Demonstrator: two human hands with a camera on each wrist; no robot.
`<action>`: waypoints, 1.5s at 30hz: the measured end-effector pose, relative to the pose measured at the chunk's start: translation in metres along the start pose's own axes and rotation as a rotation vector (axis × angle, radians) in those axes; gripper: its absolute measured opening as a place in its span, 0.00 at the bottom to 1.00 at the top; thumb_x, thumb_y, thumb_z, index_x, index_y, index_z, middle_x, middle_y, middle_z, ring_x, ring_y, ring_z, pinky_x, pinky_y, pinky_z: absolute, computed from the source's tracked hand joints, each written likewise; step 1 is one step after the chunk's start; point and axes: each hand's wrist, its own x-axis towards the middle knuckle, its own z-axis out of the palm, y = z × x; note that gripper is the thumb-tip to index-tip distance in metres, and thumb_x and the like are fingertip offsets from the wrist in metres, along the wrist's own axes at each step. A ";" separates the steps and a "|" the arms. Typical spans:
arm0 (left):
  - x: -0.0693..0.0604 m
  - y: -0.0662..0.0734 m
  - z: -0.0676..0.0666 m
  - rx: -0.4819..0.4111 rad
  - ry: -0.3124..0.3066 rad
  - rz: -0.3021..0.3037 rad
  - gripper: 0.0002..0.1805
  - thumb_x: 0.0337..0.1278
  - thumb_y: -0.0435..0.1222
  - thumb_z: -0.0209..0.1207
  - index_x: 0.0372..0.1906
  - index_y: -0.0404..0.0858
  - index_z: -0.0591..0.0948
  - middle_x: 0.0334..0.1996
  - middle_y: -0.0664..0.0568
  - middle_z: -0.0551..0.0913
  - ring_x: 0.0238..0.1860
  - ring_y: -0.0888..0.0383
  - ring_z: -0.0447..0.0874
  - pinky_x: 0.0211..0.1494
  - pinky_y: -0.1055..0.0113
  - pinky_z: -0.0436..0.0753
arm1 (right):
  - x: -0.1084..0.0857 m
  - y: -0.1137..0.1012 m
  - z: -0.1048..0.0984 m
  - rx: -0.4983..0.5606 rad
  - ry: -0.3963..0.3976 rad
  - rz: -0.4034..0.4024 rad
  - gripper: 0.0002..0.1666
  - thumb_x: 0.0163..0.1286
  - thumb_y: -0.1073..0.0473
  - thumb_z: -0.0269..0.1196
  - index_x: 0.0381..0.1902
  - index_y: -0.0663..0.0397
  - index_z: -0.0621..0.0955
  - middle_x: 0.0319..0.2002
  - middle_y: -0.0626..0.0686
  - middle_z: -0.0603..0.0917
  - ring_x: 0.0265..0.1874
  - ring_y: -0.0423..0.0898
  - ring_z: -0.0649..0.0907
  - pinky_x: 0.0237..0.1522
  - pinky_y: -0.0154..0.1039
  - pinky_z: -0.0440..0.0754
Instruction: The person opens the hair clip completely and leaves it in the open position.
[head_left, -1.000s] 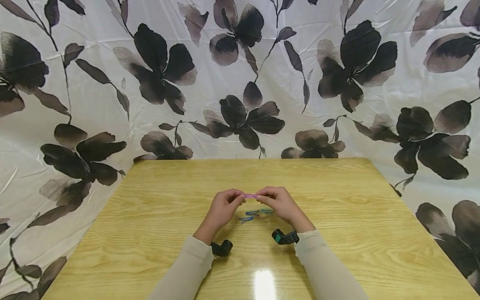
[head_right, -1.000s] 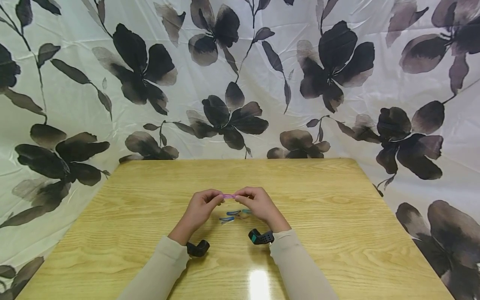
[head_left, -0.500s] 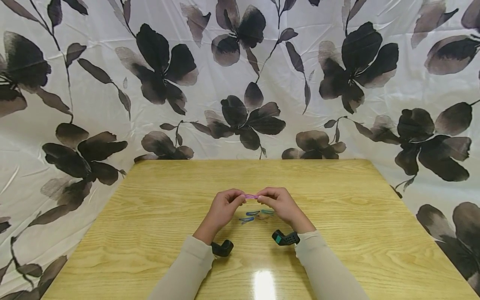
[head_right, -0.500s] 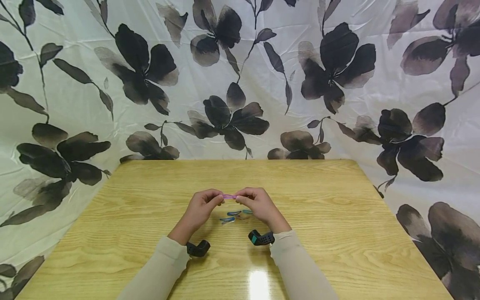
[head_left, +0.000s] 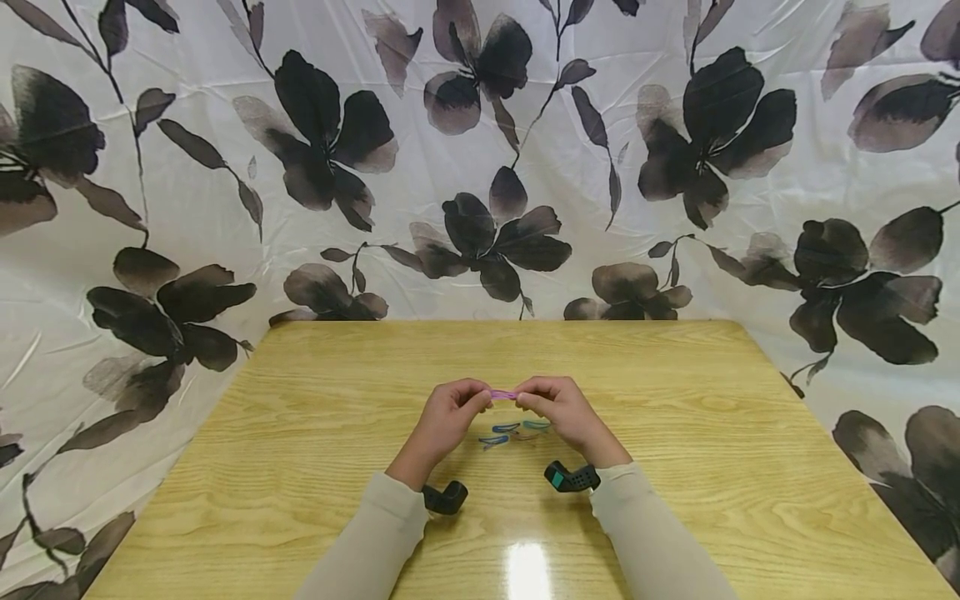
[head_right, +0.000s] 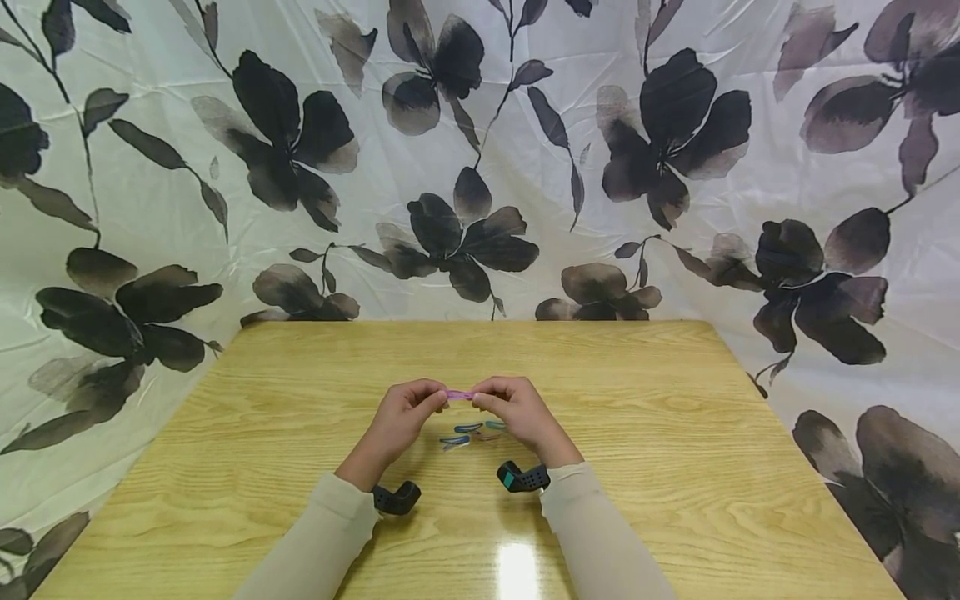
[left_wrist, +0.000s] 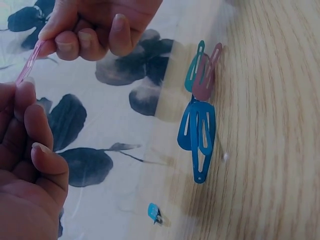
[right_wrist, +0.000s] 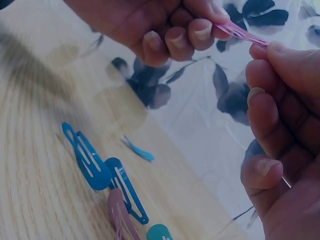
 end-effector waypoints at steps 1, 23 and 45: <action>0.000 0.000 0.000 -0.001 -0.001 0.000 0.12 0.70 0.41 0.53 0.38 0.40 0.84 0.36 0.33 0.81 0.41 0.34 0.74 0.43 0.60 0.76 | 0.000 0.000 0.000 -0.003 0.001 0.001 0.17 0.73 0.57 0.58 0.44 0.67 0.83 0.37 0.47 0.84 0.38 0.50 0.79 0.45 0.53 0.76; 0.000 -0.003 0.000 -0.022 -0.015 0.006 0.13 0.70 0.43 0.54 0.38 0.38 0.83 0.37 0.34 0.81 0.39 0.51 0.77 0.52 0.44 0.76 | -0.001 0.000 -0.001 0.041 -0.025 -0.047 0.19 0.73 0.59 0.56 0.43 0.75 0.81 0.34 0.48 0.82 0.32 0.53 0.75 0.36 0.40 0.74; -0.008 0.026 -0.005 0.041 -0.031 -0.026 0.12 0.70 0.37 0.54 0.42 0.33 0.84 0.36 0.42 0.84 0.35 0.60 0.77 0.46 0.63 0.78 | 0.001 0.005 -0.001 0.033 0.014 -0.047 0.14 0.72 0.59 0.58 0.40 0.65 0.85 0.32 0.48 0.81 0.27 0.45 0.71 0.33 0.43 0.73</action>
